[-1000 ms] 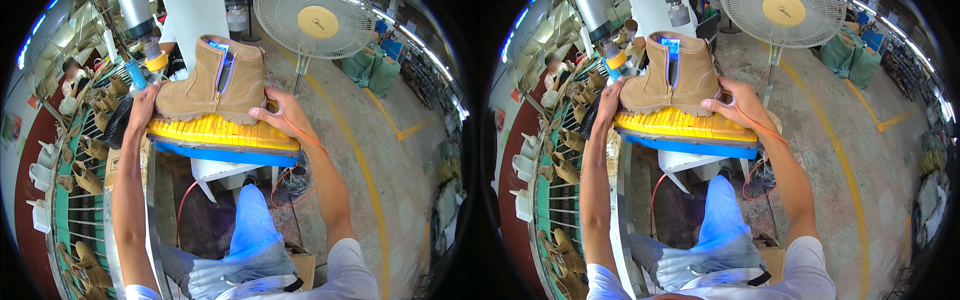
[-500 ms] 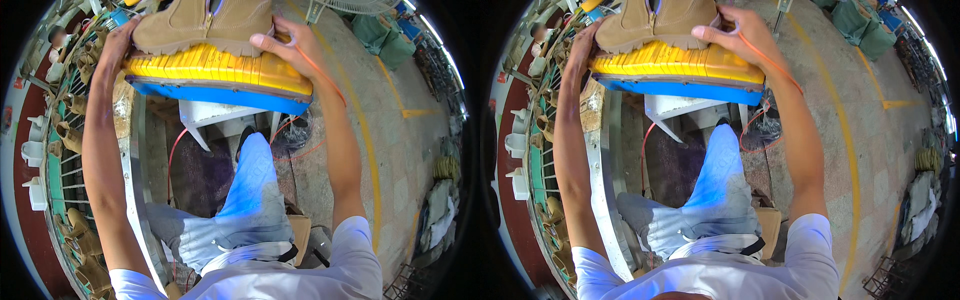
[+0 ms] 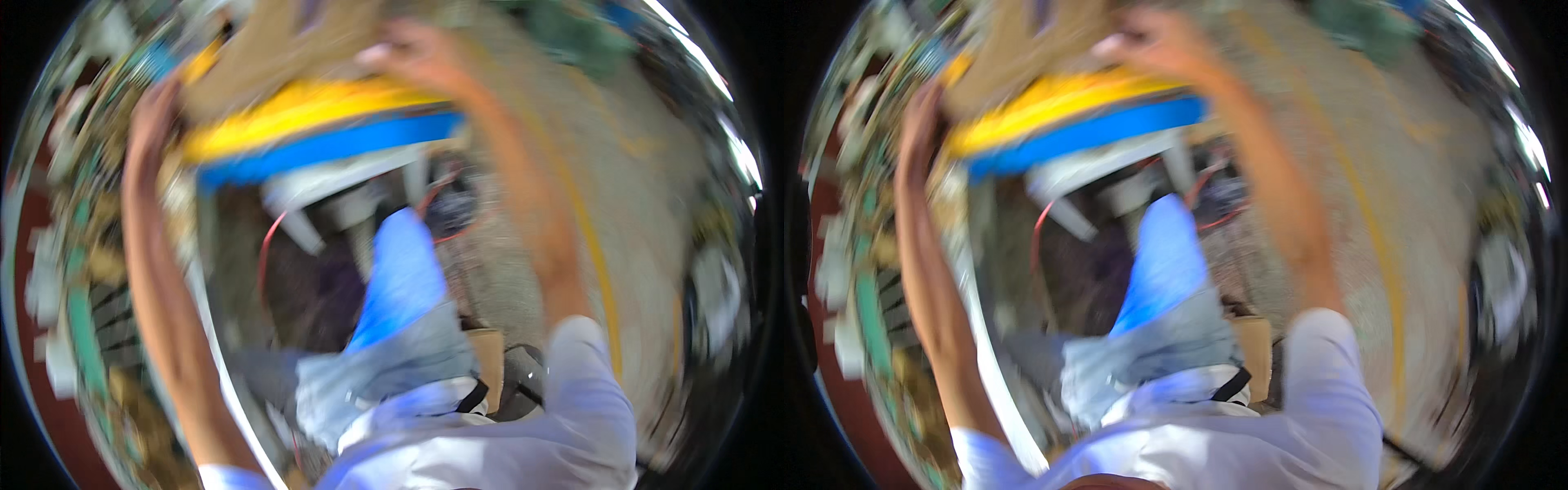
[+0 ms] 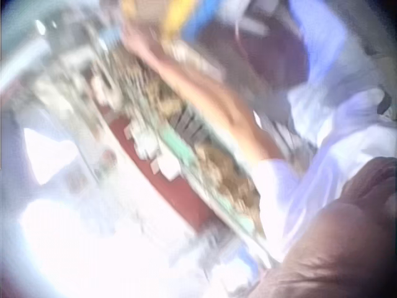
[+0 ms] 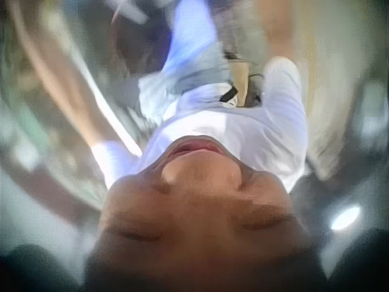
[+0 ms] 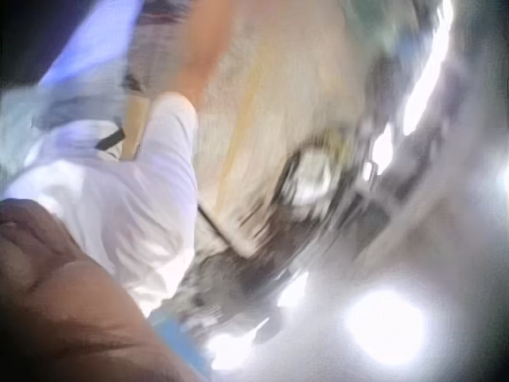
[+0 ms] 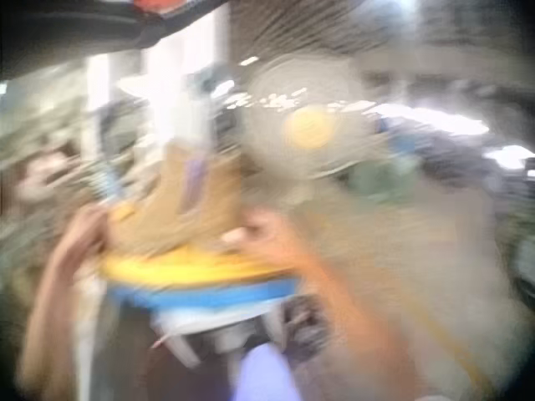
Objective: The person picks up a boot from a conveyor belt, places it on a yellow stand, and uses a handheld applicator to trace the seam between the upper and the sole.
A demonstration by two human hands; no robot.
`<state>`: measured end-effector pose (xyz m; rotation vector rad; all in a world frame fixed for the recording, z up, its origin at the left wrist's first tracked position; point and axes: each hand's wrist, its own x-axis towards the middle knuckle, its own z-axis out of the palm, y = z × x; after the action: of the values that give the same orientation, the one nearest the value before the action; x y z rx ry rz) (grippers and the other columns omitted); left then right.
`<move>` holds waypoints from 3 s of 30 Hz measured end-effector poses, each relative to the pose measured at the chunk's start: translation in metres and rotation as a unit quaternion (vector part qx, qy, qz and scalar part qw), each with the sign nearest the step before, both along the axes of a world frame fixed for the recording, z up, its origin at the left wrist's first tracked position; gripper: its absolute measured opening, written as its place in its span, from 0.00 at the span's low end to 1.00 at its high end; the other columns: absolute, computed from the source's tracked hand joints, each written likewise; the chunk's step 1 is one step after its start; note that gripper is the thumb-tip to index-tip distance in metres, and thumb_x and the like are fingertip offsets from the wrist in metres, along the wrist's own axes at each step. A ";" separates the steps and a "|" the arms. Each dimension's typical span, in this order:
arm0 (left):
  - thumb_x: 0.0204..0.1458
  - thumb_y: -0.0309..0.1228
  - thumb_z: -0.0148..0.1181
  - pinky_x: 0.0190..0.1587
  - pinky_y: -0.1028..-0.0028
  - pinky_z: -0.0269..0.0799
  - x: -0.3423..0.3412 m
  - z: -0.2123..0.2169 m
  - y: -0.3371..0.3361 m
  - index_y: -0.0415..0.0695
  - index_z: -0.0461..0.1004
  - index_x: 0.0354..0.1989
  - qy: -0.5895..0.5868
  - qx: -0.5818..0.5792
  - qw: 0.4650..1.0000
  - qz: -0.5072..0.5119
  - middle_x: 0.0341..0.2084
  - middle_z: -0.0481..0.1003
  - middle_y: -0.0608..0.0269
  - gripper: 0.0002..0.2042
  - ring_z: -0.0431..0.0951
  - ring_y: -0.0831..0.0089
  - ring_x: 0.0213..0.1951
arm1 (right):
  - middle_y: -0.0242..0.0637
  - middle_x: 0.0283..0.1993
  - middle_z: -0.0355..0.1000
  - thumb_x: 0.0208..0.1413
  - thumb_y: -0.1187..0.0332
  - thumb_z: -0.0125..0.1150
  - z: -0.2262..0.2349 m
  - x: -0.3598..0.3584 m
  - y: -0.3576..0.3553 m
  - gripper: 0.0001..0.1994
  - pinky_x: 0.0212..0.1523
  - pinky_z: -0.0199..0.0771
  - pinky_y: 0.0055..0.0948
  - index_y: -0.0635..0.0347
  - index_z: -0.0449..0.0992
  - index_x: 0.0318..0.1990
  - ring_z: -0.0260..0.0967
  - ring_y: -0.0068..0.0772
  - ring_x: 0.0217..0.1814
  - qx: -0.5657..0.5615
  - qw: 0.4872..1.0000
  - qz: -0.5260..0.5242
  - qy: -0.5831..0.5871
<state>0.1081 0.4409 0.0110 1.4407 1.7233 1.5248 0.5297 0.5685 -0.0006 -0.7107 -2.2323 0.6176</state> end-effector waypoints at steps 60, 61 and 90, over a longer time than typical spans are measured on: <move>0.44 0.28 0.63 0.58 0.66 0.72 0.283 -0.135 -0.149 0.42 0.82 0.36 0.432 0.335 0.833 0.085 0.53 0.80 0.60 0.10 0.75 0.63 0.55 | 0.40 0.29 0.81 0.66 0.65 0.49 -0.004 -0.007 -0.207 0.17 0.25 0.74 0.22 0.69 0.83 0.40 0.75 0.23 0.23 0.335 0.933 0.072 0.113; 0.43 0.28 0.64 0.55 0.66 0.73 0.279 -0.131 -0.154 0.42 0.82 0.34 0.431 0.334 0.833 0.086 0.52 0.80 0.61 0.09 0.76 0.63 0.53 | 0.41 0.30 0.81 0.66 0.65 0.49 -0.006 -0.008 -0.207 0.18 0.25 0.74 0.22 0.70 0.83 0.40 0.74 0.23 0.23 0.329 0.933 0.075 0.122; 0.64 0.29 0.44 0.61 0.57 0.69 0.119 -0.147 -0.164 0.33 0.72 0.43 0.185 0.405 0.859 0.251 0.45 0.75 0.46 0.12 0.77 0.54 0.51 | 0.35 0.23 0.72 0.45 0.77 0.60 -0.051 -0.143 -0.191 0.12 0.22 0.70 0.31 0.60 0.82 0.39 0.70 0.34 0.20 0.271 0.923 0.090 0.259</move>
<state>0.2275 0.2770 -0.1359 1.8456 1.8572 2.6297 0.3864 0.3777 -0.0517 -0.0432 -1.8391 0.2066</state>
